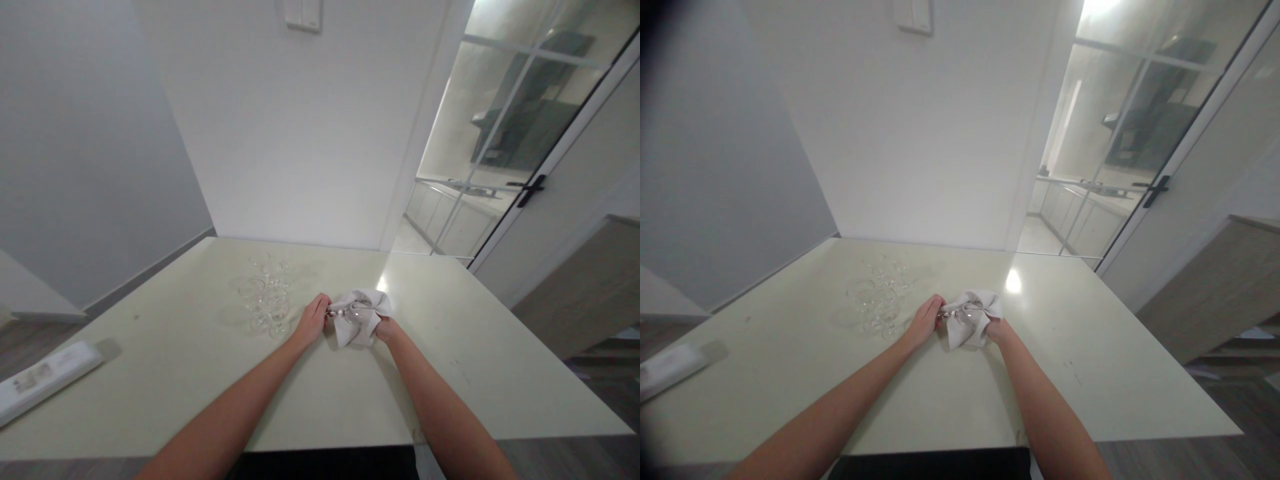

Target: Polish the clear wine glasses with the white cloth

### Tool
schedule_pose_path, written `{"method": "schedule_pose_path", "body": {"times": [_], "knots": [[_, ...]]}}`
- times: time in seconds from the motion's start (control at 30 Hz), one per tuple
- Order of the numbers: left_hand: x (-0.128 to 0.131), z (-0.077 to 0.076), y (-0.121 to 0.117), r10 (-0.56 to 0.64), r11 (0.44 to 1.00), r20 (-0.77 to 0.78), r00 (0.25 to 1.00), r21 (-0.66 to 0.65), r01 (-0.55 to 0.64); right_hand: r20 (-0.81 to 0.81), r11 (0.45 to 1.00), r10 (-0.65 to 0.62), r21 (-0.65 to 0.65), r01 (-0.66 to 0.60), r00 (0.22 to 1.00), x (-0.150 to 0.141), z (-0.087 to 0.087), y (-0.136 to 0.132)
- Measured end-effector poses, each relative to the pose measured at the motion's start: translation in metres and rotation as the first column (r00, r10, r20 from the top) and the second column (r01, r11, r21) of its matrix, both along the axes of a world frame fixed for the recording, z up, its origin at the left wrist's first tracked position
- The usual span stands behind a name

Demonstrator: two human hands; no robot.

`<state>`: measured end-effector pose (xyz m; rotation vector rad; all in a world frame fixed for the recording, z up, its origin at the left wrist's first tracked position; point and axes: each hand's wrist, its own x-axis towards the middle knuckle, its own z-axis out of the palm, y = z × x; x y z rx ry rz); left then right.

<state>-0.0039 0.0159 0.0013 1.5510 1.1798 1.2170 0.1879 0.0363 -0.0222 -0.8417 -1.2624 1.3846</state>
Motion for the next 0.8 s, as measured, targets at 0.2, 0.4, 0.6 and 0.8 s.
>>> {"method": "schedule_pose_path", "body": {"times": [0.2,0.4,0.6,0.8], "knots": [[-0.001,-0.002,0.002,-0.015,1.000,-0.044,0.999,-0.008,0.015,-0.010,0.993,0.060,0.099,-0.059,0.998,0.004,0.005,-0.002],[-0.001,-0.003,0.004,-0.065,0.997,-0.018,0.998,-0.039,0.064,-0.021,0.998,-0.050,0.024,0.051,0.999,0.003,0.018,-0.006],[-0.002,-0.001,0.003,-0.102,0.995,-0.111,0.989,-0.007,0.102,-0.206,0.969,-0.239,-0.119,0.218,0.949,-0.003,0.027,0.005],[0.005,-0.001,-0.007,-0.187,0.977,-0.273,0.944,0.047,0.208,-0.323,0.916,-0.400,-0.174,0.362,0.858,0.001,0.030,0.014]]}}
